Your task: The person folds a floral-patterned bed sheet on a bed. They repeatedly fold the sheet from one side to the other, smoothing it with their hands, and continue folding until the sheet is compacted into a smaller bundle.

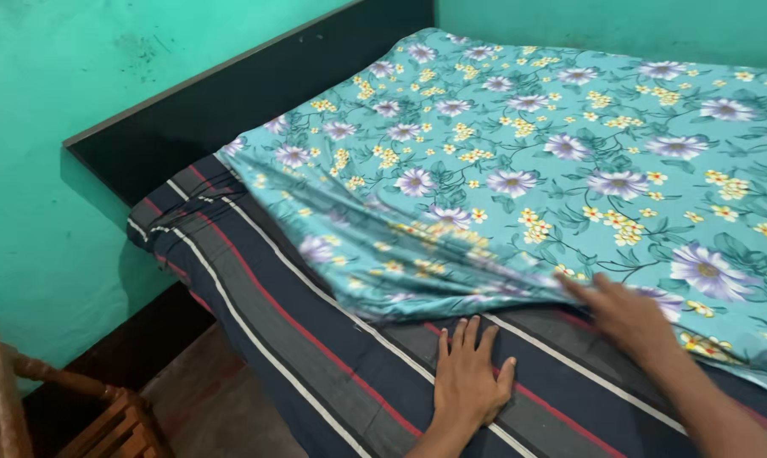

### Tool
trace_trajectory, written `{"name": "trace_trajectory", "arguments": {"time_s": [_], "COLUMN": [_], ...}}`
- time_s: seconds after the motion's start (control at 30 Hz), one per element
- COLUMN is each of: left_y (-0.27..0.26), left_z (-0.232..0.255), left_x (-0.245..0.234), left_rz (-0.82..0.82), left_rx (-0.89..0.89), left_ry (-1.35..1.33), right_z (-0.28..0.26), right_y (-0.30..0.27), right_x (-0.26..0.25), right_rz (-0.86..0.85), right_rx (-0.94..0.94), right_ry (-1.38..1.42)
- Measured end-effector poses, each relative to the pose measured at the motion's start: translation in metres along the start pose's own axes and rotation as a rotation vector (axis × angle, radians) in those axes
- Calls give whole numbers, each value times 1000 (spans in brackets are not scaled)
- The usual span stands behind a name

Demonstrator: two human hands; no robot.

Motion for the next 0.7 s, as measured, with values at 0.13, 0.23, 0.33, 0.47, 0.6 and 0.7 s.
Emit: {"name": "trace_trajectory", "arguments": {"time_s": [0.13, 0.23, 0.33, 0.47, 0.6, 0.7], "left_y": [1, 2, 2, 2, 1, 1], "left_z": [1, 0, -2, -4, -4, -13], "left_x": [0, -1, 0, 2, 1, 2], "left_rz": [-6, -23, -35, -30, -33, -15], "left_rx": [-8, -15, -21, -27, -30, -91], "left_ry": [0, -13, -31, -36, -29, -1], "right_z": [42, 49, 25, -17, -84, -119], "right_y": [3, 5, -4, -3, 17, 36], "right_x": [-11, -3, -3, -24, -18, -26], "right_rz": [187, 212, 307, 475, 319, 245], "right_rx": [165, 260, 208, 35, -151, -151], "right_ry": [-46, -122, -141, 26, 183, 354]}}
Point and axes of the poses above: each hand's wrist, its own y-axis towards the middle knuckle, its own x-axis out of the palm, z = x × y, the point moved 7 cm from there along y, towards the middle knuckle, and after that the axes turned 5 degrees about -z, right-handed, at the moved point
